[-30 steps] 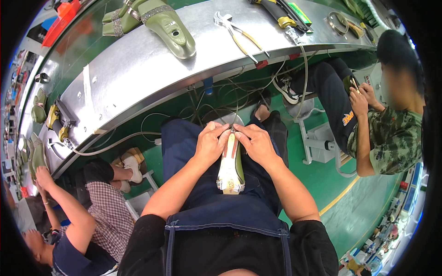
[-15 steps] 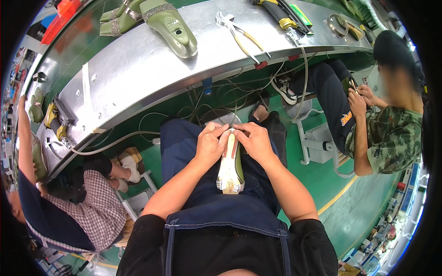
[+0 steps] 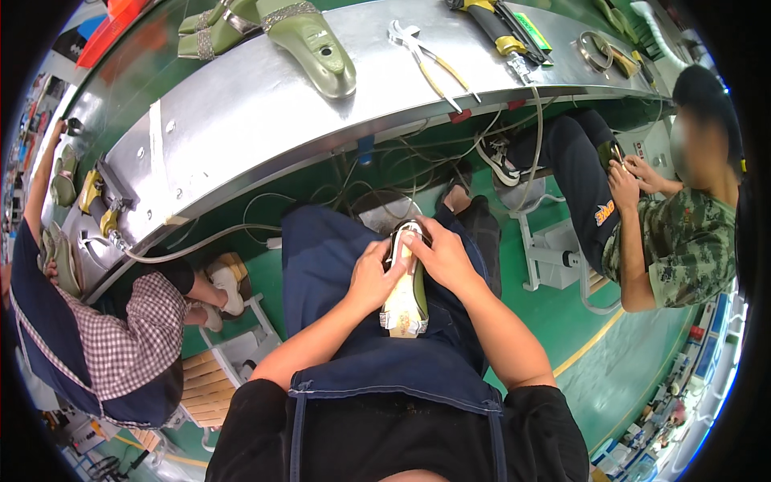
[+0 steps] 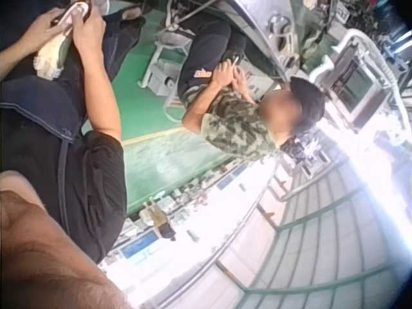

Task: The person assembles green slipper sandals on a factory assembly line. They pick up a slipper sole and a metal strap, position the strap on the sole, and use a pneumatic nail gun to secure it. The process is repeated for multiple pairs of slippers, with the finished products placed on the conveyor belt.

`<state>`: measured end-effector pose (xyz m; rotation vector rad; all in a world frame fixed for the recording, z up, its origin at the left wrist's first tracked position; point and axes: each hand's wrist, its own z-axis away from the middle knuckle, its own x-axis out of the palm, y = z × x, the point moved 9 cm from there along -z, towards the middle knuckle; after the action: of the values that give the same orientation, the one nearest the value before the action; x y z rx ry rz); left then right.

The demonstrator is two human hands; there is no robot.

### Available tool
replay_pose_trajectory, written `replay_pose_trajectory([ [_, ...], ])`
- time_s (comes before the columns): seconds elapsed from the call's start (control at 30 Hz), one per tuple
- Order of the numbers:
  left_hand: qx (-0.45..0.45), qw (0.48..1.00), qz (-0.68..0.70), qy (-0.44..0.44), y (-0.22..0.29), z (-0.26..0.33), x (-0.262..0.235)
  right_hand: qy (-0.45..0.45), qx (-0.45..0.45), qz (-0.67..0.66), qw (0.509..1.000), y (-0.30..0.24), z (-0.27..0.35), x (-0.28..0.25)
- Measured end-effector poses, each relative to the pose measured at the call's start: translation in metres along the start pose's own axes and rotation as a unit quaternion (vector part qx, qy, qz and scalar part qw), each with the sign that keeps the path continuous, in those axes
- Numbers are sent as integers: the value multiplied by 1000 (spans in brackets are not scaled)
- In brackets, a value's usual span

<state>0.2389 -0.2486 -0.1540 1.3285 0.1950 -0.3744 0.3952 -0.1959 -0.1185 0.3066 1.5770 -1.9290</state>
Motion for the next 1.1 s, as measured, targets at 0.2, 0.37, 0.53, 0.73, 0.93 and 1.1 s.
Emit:
replay_pose_trajectory([
  [0.2, -120, 954, 205, -181, -7, 42, 21, -149, 189, -334, 911, 19, 40, 29],
  [0.37, -166, 916, 328, -159, -25, 51, 38, -173, 233, -382, 877, 25, 57, 37],
  [0.53, -166, 902, 368, -151, -25, 51, 40, -190, 256, -368, 873, 51, 72, 55],
  [0.73, -179, 914, 339, -134, -37, 53, 39, -197, 219, -145, 945, 50, 66, 44],
  [0.93, -175, 925, 314, -124, -35, 49, 38, -176, 157, -153, 960, 40, 63, 40],
  [1.1, -193, 917, 325, -126, -38, 53, 43, -276, 114, 114, 948, 21, 47, 25],
])
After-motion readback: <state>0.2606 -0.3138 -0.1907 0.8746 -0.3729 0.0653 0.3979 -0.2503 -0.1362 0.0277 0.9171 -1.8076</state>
